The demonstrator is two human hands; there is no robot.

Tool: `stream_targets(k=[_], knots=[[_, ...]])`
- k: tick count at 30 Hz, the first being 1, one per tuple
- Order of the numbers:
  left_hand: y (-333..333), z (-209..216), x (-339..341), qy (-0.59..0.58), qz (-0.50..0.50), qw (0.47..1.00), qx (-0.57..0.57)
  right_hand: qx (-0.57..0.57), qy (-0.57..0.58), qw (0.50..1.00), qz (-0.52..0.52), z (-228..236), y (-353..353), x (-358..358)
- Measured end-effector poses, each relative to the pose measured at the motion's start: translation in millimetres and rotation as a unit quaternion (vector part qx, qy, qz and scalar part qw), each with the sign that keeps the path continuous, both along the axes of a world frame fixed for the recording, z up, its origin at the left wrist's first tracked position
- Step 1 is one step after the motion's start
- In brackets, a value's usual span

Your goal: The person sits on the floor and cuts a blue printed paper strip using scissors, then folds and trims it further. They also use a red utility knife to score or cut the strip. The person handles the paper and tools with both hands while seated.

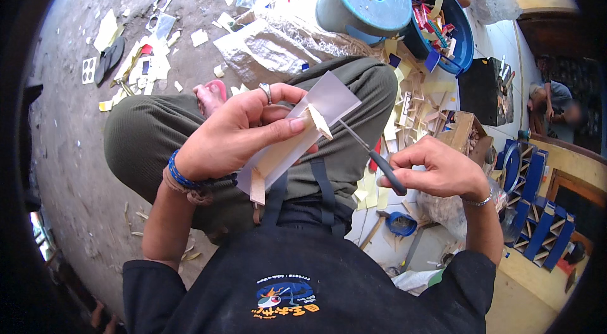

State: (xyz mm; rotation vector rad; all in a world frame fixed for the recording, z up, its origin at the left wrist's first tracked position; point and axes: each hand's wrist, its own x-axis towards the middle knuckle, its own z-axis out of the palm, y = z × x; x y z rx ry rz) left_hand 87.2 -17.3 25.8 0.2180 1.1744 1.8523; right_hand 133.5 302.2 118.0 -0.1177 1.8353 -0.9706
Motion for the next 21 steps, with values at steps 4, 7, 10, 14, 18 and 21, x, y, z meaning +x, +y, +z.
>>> stream_targets(k=[4,7,10,14,18,21], knots=[[4.4,2.2,-3.4,-0.043,0.049,0.997,0.041,-0.060,0.016,0.990,-0.126,-20.8,3.6,8.3],[8.7,2.9,-6.9,-0.052,0.100,0.992,0.057,-0.114,0.045,0.958,-0.258,-41.7,-3.2,19.1],[11.5,2.9,-9.4,-0.033,0.152,0.986,0.056,-0.149,0.026,0.926,-0.346,-65.5,-26.9,24.9],[14.5,-2.0,-17.5,-0.034,0.341,0.930,0.129,-0.270,0.107,0.842,-0.454,-78.6,-70.5,26.4],[6.5,-5.1,-30.7,-0.038,0.462,0.872,0.158,-0.359,0.081,0.767,-0.526,-86.2,-108.2,16.6],[1.0,-3.6,-35.3,-0.051,0.500,0.855,0.124,-0.272,0.109,0.860,-0.417,-96.4,-133.1,16.3]])
